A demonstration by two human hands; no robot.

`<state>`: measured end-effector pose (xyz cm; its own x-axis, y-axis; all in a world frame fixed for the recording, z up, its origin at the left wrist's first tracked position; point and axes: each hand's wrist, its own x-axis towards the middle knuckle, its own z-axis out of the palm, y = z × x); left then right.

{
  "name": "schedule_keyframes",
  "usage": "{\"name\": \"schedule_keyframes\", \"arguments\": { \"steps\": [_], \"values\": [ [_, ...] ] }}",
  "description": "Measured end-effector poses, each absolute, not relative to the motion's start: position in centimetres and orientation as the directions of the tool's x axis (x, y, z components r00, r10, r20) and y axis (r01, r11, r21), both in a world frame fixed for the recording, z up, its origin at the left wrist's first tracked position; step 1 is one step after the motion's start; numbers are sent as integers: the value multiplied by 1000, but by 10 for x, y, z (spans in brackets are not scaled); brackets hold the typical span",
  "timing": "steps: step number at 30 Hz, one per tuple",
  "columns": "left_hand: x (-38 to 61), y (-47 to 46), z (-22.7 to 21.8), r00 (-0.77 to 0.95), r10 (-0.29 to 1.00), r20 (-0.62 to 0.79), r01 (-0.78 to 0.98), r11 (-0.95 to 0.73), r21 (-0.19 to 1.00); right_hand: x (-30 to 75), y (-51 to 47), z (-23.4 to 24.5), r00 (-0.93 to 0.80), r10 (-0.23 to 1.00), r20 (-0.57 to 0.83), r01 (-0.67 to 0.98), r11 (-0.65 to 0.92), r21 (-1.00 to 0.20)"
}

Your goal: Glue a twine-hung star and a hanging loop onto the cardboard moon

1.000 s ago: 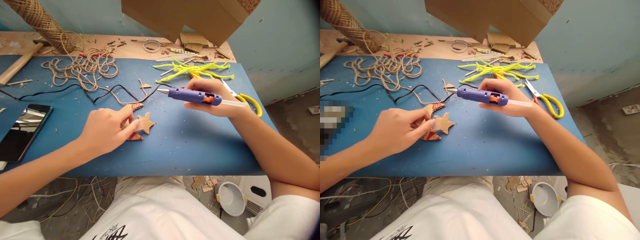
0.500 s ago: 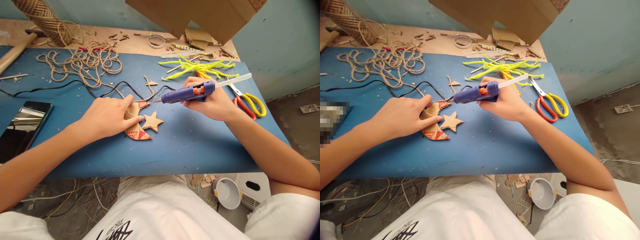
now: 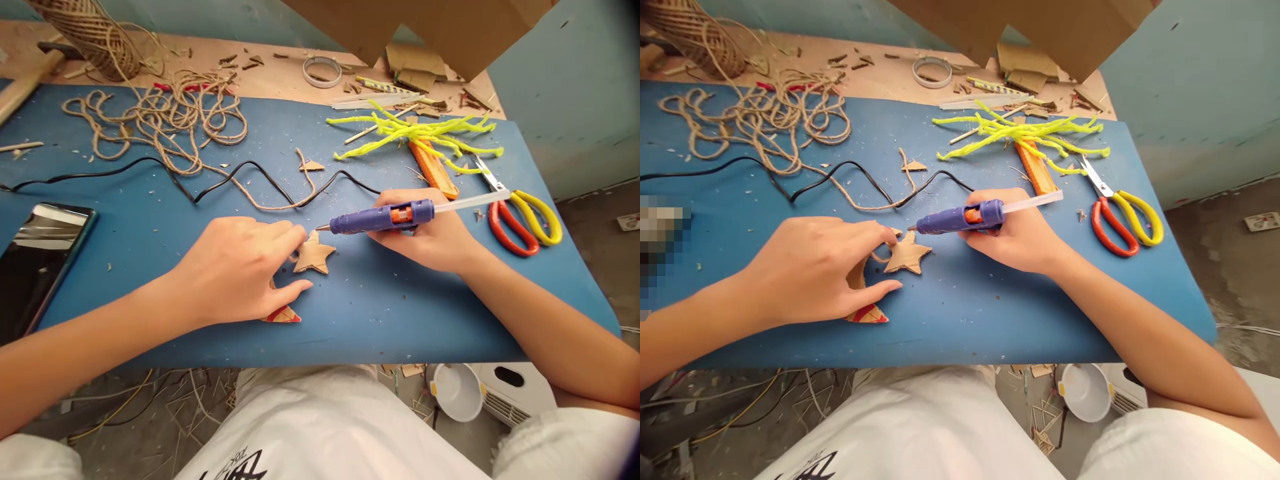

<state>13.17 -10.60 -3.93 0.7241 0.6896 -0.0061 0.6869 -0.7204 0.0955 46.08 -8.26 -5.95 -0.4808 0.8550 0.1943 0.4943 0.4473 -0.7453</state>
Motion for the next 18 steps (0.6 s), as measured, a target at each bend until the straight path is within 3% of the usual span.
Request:
{"name": "schedule_keyframes", "arguments": {
  "steps": [6, 12, 18],
  "values": [
    [131, -115, -54, 672, 729, 132, 702, -684, 200, 461, -84, -64, -503, 842, 197, 498, 468, -730],
    [134, -120, -64, 665, 695, 272, 682, -714, 158, 458, -88, -62, -526, 831, 181, 523, 484, -701],
    [130, -123, -65, 681, 670, 297, 628, -742, 234, 457, -94, -63, -556, 802, 217, 491, 528, -693]
  ]
}}
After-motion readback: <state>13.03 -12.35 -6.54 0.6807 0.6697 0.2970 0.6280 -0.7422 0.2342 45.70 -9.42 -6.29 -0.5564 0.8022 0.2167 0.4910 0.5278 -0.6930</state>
